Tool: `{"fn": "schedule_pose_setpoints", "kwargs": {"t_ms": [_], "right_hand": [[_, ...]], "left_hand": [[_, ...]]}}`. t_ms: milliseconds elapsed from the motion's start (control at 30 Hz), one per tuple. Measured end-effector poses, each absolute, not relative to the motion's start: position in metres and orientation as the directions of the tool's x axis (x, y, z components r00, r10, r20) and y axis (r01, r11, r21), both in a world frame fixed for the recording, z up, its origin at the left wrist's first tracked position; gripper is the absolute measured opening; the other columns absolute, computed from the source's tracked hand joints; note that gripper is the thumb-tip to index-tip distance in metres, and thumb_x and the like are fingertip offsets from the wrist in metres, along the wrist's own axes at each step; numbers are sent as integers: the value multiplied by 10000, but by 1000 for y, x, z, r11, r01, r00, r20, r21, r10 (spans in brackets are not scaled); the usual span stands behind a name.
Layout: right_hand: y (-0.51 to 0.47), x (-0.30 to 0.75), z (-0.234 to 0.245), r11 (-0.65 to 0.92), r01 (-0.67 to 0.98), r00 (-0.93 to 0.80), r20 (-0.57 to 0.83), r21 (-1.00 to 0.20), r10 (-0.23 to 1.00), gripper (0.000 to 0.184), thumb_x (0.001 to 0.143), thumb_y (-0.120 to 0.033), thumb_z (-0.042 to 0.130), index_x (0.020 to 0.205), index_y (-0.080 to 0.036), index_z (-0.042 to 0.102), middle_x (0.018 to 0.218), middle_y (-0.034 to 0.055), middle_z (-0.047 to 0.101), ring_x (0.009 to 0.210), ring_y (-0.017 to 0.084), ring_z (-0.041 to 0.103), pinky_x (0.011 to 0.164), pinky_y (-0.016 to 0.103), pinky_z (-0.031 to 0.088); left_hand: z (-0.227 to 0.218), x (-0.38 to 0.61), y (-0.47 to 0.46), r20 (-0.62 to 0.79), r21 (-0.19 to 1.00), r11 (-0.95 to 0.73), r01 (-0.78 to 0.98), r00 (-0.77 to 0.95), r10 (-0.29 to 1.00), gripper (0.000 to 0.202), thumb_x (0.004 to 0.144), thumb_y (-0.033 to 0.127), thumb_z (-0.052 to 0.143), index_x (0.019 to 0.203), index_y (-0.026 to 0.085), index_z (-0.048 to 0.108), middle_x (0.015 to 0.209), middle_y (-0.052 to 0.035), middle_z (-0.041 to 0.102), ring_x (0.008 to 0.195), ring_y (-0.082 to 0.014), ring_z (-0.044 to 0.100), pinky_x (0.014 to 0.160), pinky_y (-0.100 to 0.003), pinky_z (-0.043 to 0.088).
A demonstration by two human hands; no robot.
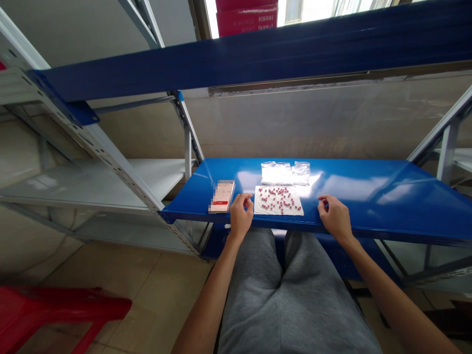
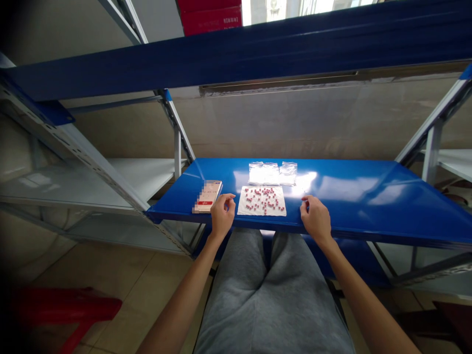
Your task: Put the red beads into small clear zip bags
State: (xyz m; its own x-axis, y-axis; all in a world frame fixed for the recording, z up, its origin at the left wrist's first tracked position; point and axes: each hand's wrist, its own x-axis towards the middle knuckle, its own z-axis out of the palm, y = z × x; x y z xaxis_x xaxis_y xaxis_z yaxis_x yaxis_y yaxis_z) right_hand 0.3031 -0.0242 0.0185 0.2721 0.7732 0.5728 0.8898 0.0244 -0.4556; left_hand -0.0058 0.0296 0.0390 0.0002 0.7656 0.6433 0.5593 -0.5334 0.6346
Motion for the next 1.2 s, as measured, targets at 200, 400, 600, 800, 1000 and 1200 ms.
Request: {"fn": "schedule_pose_setpoints", "kwargs": {"t_ms": [200,400,600,800,1000,1200], "right_hand": [[11,286,43,72,893,212,557,-443,803,293,907,-254,472,1136,-170,633,917,114,699,711,236,610,699,350,442],[76,244,74,178,849,84,460,-498,884,288,939,-233,499,1199,-154,594,979,141,693,840,263,636,686,340,449],[83,230,64,176,834,101,458,-523,883,269,948,-191,461,1168,-153,612,1025,155,700,867,266,649,675,333,463],[81,244,56,159,831,124,455,-533,882,285,929,-171,460,1149,-131,636,1005,148,711,827,245,649,697,329,461],[92,246,62,184,802,110,444,-568,889,270,948,-180,459,1138,-120,641,1005,155,710,833,242,651,698,327,471],[113,231,75,208,759,110,436,-617,893,279,985,-280,489,1171,-127,629,989,147,714,841,246,649,720,336,469]], "left_hand": [[76,29,95,565,694,-465,550,-15,825,196,968,296,575,1048,170,702,967,-102,703,866,-203,649,784,-308,503],[79,65,176,248,791,-119,600,-137,959,234,860,369,747,851,139,706,1067,-192,718,1012,-275,667,839,-355,512],[66,72,190,201,816,-59,575,-186,962,132,864,231,712,761,148,717,1010,-164,742,938,-255,691,825,-368,546],[61,74,199,141,865,-12,502,-219,965,193,856,316,730,759,150,718,949,-151,757,898,-269,711,777,-356,556],[63,79,202,120,919,-22,394,-225,967,64,799,209,734,768,163,703,946,-117,755,874,-230,704,732,-307,539],[86,73,199,110,965,-54,256,-207,972,70,810,212,648,801,156,689,888,-82,744,806,-179,677,703,-268,504]]}}
